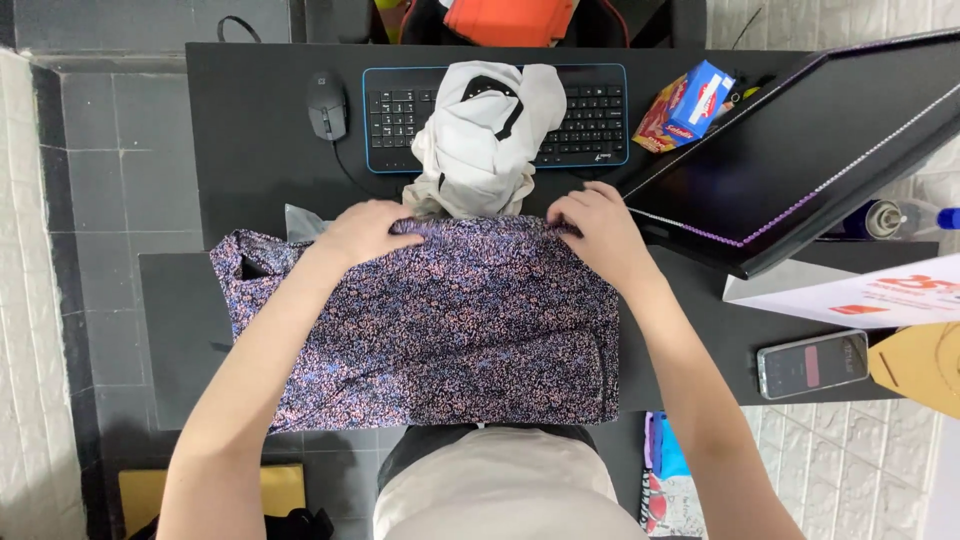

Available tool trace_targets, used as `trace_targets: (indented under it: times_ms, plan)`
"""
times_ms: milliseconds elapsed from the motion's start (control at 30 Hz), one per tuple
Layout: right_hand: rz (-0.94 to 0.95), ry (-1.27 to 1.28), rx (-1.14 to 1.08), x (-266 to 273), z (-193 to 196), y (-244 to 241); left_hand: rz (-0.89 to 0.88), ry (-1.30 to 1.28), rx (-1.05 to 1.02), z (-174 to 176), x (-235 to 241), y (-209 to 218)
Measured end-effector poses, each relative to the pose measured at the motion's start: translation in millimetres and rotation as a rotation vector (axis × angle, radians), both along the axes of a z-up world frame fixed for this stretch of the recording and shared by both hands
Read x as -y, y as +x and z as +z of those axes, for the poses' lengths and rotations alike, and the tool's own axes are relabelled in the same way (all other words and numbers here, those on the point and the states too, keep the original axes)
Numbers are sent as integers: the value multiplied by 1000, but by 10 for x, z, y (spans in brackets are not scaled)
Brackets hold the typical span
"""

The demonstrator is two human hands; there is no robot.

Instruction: Folding various clothing items on a desk in a retail environment.

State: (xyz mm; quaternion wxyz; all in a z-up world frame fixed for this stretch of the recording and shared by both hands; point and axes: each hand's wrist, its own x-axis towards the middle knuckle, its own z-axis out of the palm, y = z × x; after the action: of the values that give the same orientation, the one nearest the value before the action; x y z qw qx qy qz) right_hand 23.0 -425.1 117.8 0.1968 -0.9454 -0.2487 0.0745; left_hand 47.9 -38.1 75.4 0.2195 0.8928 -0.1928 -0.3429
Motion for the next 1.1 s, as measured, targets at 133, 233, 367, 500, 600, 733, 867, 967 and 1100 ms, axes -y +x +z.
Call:
trace_targets:
  times_ms: [133,233,367,500,600,733,867,967,1100]
  plan:
    - [-49,-39,162,255,-114,-413,-92,-148,495,-4,-269,-261]
    - [-121,-51,204,429,-322,-987,-185,-54,758,-33,-485,-832]
    - [-152,-19,205,492,-592,-1669,-333,-46,896,-153,-643,-1547]
    - [-213,15,210,400,-591,-1978,-379,2,913,-130,-700,-1736]
    - [-265,44,189,297,-441,-2031,-290,87,839,-105,-840,-1704]
    - [-314,-20,200,330,-474,-2081,-230,292,936,-105,-1202,-1555]
    - [-329,-35,213,388,-550,-2126,-219,556,959,-440,-1831,-1540]
    - [-331,-23,230,389,-579,-2193,-83,632,1012,-417,-2162,-1664]
    - [-382,-45,178,186,-371,-2299,68,684,1054,-115,-2216,-1996]
